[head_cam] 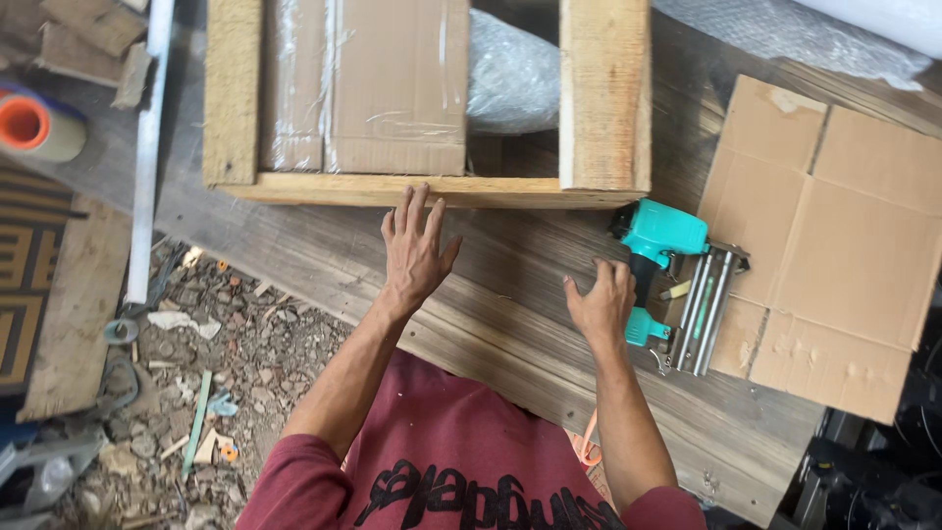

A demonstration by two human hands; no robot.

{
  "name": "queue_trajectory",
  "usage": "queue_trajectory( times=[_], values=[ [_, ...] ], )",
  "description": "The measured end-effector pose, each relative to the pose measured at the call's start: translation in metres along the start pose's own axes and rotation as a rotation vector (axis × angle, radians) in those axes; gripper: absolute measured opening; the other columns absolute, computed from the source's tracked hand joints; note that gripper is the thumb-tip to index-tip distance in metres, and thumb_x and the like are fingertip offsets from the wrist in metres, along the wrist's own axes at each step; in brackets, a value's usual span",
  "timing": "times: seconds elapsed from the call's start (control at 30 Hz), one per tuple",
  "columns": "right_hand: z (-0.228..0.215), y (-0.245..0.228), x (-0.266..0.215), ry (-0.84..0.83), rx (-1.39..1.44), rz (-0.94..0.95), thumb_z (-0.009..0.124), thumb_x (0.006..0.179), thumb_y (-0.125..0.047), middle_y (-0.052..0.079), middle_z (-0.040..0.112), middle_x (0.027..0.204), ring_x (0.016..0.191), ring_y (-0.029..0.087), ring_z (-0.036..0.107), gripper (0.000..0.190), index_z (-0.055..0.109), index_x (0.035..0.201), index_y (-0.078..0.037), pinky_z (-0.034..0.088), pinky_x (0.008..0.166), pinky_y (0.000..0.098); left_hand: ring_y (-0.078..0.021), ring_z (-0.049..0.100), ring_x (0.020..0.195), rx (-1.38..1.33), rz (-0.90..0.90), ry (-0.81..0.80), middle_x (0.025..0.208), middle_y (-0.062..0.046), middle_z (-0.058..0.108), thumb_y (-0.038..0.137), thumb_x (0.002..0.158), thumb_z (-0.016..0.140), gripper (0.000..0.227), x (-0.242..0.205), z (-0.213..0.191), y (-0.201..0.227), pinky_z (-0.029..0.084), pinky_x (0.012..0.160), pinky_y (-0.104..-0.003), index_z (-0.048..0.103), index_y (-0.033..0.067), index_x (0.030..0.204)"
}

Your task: The person assembles a wooden frame by positioning planks and securing them with a pneumatic nail gun. They align the pieces on a workbench, drive nails into the joints, and add additional planks to complete the structure.

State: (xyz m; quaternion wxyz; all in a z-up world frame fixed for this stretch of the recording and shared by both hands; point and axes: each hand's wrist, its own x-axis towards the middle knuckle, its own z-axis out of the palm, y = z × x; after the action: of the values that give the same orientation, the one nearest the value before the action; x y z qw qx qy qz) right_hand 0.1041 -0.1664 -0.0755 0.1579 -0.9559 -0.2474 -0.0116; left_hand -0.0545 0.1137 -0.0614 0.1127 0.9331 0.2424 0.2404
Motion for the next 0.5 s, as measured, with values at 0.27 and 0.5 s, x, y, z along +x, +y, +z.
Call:
queue_trajectory(
  times=[0.27, 0.5],
  values=[
    [-0.008, -0.111, 0.020, 0.045, 0.411, -0.362, 0.082, 0.078, -0.023, 0.016, 0.061, 0.106, 0.102, 0.039, 0.066, 0.045, 0.070, 0.116, -0.002, 0.054, 0.089, 0.0472, -0.0404, 0.042, 0.141, 0.002, -0.211, 0.133, 0.147, -0.018, 0.048, 0.039, 0.081, 0.083, 0.067, -0.009, -0.038, -0.073, 0.037, 0.105, -0.055, 0.057, 0.0109, 0.136],
    [-0.023, -0.237, 0.060, 0.017, 0.528, -0.577, 0.082, 0.083, -0.024, 0.016, 0.061, 0.106, 0.103, 0.041, 0.068, 0.042, 0.069, 0.114, 0.000, 0.054, 0.090, 0.0471, -0.0415, 0.044, 0.141, -0.009, -0.341, 0.269, 0.147, -0.017, 0.047, 0.051, 0.090, 0.074, 0.064, 0.019, -0.073, -0.158, 0.038, 0.108, -0.056, 0.056, 0.0106, 0.135]
  ],
)
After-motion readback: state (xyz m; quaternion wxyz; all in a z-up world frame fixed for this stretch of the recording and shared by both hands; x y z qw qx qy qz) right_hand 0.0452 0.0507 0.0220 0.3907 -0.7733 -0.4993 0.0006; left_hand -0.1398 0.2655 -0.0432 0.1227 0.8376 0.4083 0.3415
